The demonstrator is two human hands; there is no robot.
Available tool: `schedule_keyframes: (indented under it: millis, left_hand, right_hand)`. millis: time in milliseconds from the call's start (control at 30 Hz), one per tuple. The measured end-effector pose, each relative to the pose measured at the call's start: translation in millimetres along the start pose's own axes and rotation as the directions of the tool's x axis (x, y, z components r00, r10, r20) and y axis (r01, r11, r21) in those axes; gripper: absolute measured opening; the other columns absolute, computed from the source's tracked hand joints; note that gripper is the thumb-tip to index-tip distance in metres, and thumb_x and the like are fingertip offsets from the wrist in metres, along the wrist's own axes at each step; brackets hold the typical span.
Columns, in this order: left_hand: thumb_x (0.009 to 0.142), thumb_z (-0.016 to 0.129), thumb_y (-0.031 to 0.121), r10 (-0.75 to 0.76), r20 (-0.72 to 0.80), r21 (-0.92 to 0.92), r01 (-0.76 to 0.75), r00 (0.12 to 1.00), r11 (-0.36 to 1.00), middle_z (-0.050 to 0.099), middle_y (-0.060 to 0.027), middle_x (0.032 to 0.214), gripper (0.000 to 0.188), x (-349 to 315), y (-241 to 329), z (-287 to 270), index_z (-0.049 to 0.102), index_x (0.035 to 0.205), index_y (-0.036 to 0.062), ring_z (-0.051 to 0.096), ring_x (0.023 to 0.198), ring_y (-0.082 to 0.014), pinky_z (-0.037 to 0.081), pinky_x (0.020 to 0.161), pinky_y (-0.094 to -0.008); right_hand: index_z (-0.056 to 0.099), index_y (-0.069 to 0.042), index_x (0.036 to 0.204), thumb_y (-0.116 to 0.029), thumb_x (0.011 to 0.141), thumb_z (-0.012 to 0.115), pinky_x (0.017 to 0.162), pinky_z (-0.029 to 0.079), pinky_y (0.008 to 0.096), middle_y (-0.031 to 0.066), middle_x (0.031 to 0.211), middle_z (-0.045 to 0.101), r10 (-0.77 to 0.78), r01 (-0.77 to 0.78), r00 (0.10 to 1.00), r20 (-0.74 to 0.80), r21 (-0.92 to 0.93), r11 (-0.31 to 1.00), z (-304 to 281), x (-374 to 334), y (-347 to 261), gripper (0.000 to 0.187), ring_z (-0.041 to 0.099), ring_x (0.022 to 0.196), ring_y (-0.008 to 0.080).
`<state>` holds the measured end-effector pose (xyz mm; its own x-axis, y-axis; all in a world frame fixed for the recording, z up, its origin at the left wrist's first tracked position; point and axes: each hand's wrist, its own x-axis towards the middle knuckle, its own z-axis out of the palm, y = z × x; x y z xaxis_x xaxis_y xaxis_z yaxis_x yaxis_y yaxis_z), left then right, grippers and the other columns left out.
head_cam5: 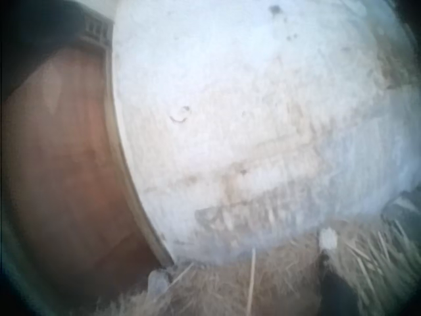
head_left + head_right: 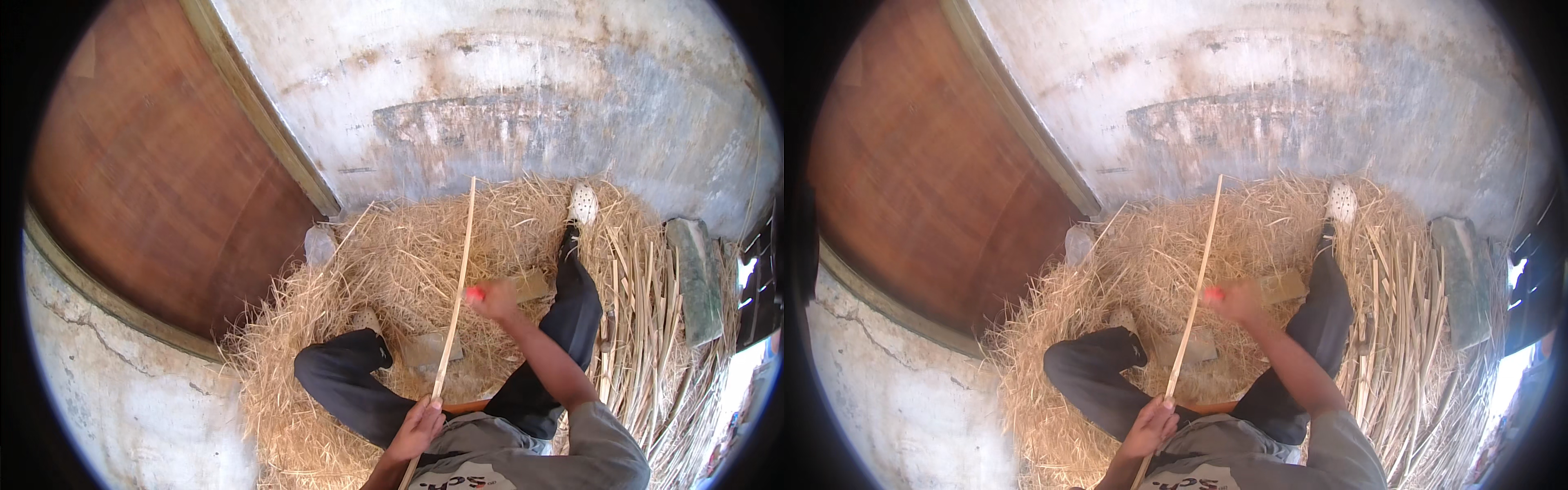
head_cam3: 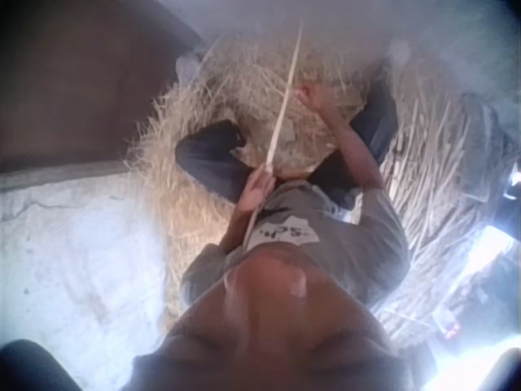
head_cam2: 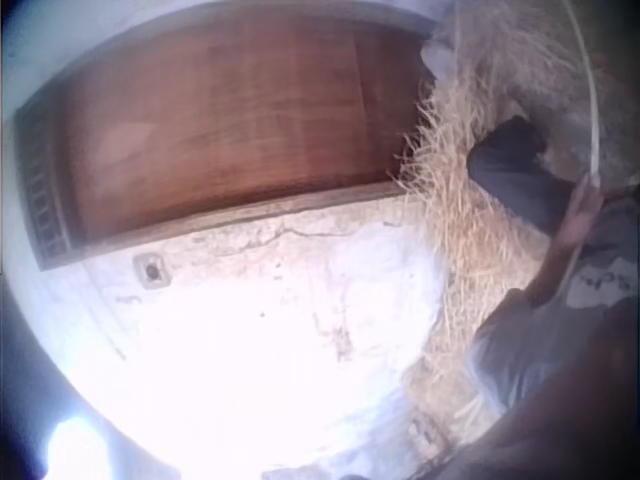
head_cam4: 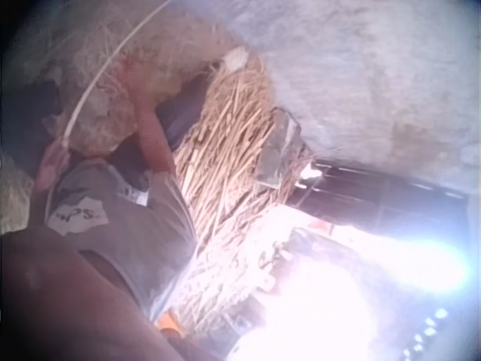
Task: The person sits cross-legged on a straw-covered floor and uses a red utility knife to shave a long, thin wooden stick. They repeatedly scrape the knife along the stick's length to remove thin strips of wood, holding the stick with their left hand and the knife with their right.
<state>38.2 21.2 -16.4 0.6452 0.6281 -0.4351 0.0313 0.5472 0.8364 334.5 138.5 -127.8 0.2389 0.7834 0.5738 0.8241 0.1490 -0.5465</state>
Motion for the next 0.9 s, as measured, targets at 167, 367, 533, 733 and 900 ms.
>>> schedule_keyframes:
  millis: [167,367,533,733,900]
  left_hand:
    - [0.104,0.038,0.025,-0.014,-0.024,0.082,0.016,1.000,0.997,0.031,0.0053,0.057,0.024,-7.2,7.7,-3.7,0.040,0.087,0.0088,0.029,0.048,-0.0042,0.024,0.044,-0.0217]
    - [0.104,0.038,0.027,0.052,0.039,0.236,-0.060,0.998,0.970,0.034,0.0046,0.060,0.023,-18.6,-1.4,-12.5,0.042,0.091,0.0089,0.030,0.049,-0.0035,0.026,0.044,-0.0208]
    - [0.104,0.038,0.027,0.000,0.044,0.341,-0.015,0.999,0.940,0.035,0.0046,0.064,0.021,-36.4,9.8,-10.3,0.042,0.094,0.0084,0.032,0.054,-0.0030,0.028,0.047,-0.0196]
    - [0.104,0.039,0.027,-0.027,0.155,0.242,-0.011,0.988,0.970,0.036,0.0048,0.071,0.023,-48.8,-18.6,-20.9,0.043,0.096,0.0058,0.033,0.062,-0.0036,0.030,0.054,-0.0200]
    - [0.104,0.038,0.028,-0.034,0.134,0.275,-0.005,0.990,0.961,0.037,0.0047,0.069,0.022,-51.7,-15.9,-19.1,0.042,0.097,0.0075,0.033,0.060,-0.0039,0.029,0.052,-0.0192]
  right_hand:
    - [0.057,-0.012,0.060,-0.061,0.076,0.061,0.048,0.044,0.0430,0.0108,0.053,0.054,-0.015,0.018,0.998,0.066,-0.056,0.998,-16.0,7.7,-17.6,0.052,0.057,0.048,0.0301]
    - [0.057,-0.009,0.060,-0.064,0.074,0.063,0.048,0.043,0.0411,0.0089,0.054,0.056,-0.146,0.155,0.987,0.061,-0.201,0.967,-15.3,18.8,10.0,0.057,0.057,0.049,0.0272]
    - [0.059,-0.009,0.062,-0.069,0.075,0.059,0.049,0.043,0.0413,0.0099,0.056,0.057,-0.250,0.240,0.968,-0.006,-0.254,0.937,-40.9,62.9,1.6,0.062,0.058,0.051,0.0283]
    - [0.062,-0.008,0.065,-0.070,0.078,0.055,0.050,0.044,0.0440,0.0126,0.056,0.058,0.077,-0.101,0.993,-0.088,-0.321,0.942,-60.3,84.5,59.7,0.064,0.059,0.053,0.0326]
    - [0.065,-0.007,0.070,-0.070,0.079,0.053,0.051,0.045,0.0454,0.0150,0.058,0.060,0.074,-0.090,0.996,-0.057,-0.371,0.924,-68.2,104.0,68.6,0.065,0.060,0.056,0.0346]
